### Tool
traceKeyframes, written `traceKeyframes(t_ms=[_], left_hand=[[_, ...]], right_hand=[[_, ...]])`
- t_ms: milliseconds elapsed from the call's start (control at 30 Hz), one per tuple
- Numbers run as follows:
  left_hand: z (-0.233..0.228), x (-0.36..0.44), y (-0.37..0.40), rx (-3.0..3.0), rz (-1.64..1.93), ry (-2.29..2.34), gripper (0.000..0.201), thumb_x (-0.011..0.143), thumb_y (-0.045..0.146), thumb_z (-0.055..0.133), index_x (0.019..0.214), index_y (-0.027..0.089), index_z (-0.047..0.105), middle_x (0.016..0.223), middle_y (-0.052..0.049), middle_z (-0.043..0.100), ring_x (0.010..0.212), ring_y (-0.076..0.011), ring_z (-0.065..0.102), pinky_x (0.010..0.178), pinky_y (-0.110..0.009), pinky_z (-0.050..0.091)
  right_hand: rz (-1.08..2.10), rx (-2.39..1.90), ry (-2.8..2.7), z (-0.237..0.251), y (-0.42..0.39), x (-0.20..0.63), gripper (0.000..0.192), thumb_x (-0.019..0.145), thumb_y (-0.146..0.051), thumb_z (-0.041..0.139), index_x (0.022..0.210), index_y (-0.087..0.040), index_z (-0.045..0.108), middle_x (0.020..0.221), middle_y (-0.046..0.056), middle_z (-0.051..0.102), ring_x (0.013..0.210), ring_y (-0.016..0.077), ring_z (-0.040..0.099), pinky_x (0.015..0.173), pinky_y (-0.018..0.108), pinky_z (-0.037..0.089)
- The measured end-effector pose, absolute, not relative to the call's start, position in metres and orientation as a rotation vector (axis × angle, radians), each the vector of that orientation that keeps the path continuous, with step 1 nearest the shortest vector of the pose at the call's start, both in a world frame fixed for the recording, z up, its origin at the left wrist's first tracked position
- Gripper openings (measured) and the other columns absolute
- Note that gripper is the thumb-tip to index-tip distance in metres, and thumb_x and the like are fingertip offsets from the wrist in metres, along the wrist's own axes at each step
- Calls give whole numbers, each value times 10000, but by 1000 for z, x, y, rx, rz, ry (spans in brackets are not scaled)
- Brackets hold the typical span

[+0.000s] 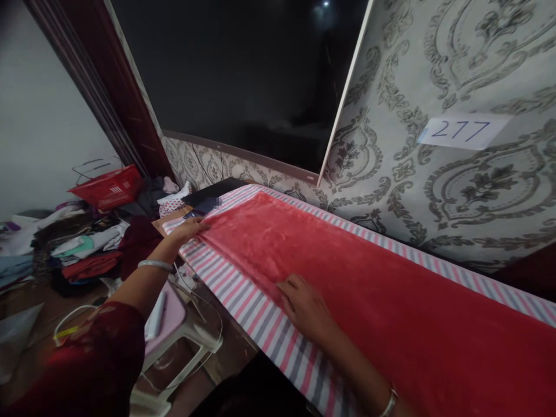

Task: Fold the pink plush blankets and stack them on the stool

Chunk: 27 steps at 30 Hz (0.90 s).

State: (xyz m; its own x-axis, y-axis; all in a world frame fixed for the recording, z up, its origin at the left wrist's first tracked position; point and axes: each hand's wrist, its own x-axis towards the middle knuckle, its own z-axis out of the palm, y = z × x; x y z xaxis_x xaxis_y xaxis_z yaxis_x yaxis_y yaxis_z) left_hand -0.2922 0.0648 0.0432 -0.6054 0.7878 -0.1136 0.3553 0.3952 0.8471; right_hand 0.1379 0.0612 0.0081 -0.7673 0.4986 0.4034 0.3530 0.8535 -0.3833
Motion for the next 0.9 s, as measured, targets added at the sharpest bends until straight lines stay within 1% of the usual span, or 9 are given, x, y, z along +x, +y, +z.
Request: traceKeyframes(t_ms=[100,200,367,433,533,600,733,800,900], left_hand=[[38,-293,64,980,1105,2183,288,652,365,832,798,191,655,602,15,594,579,-161,578,504,-239,404],[36,-292,64,996,1098,2213,288,654,358,816,845,200,668,651,4,632,618,-174,599,530,-248,422],[37,-292,63,1029,1082,2242,359,653,377,804,944,198,690,737,-15,690,685,-188,634,592,-261,470],[37,-293,61,1036,1062,2246,360,664,397,793,947,195,698,756,-24,705,705,-194,648,615,-268,487],[38,-295,59,1041,1025,2255,361,667,425,779,934,192,710,790,-40,726,739,-209,673,645,-277,506],[39,-296,60,1044,1005,2266,379,645,428,787,930,190,716,829,-56,742,789,-230,692,669,-280,514],[44,-298,66,1037,984,2284,384,605,410,816,904,189,719,866,-79,751,844,-258,704,671,-280,515],[45,-297,68,1026,976,2280,362,609,410,826,875,191,715,811,-67,736,783,-245,695,628,-278,510],[45,-294,68,996,976,2265,343,619,414,841,835,184,705,683,-36,678,658,-212,657,551,-271,486]], right_hand=[[368,-642,-2582,-6,58,138,314,928,-141,478,1168,-173,678,988,108,634,884,222,627,766,350,531],[443,-669,-2584,-11,59,140,329,941,-187,494,1223,-174,664,1045,122,631,950,241,623,809,380,534],[693,-694,-2594,12,62,147,309,987,-290,485,1200,-192,686,1088,116,651,972,226,645,849,371,531],[661,-728,-2599,21,63,148,323,993,-317,485,1226,-202,675,1108,114,650,1008,234,639,885,383,519],[548,-764,-2659,24,59,147,421,939,-343,585,1340,-218,609,1180,124,627,1075,264,616,909,403,509],[505,-785,-2734,17,55,144,481,906,-303,617,1379,-222,577,1175,123,617,1054,266,617,884,400,517],[341,-840,-2800,4,46,139,478,923,-139,485,1382,-237,572,1093,106,615,971,238,618,821,369,520],[205,-864,-2807,2,43,139,570,883,-60,441,1411,-245,550,1098,109,624,982,244,611,815,371,515],[2,-860,-2738,1,37,142,768,784,34,406,1494,-255,461,1210,129,624,1092,275,583,871,403,496]])
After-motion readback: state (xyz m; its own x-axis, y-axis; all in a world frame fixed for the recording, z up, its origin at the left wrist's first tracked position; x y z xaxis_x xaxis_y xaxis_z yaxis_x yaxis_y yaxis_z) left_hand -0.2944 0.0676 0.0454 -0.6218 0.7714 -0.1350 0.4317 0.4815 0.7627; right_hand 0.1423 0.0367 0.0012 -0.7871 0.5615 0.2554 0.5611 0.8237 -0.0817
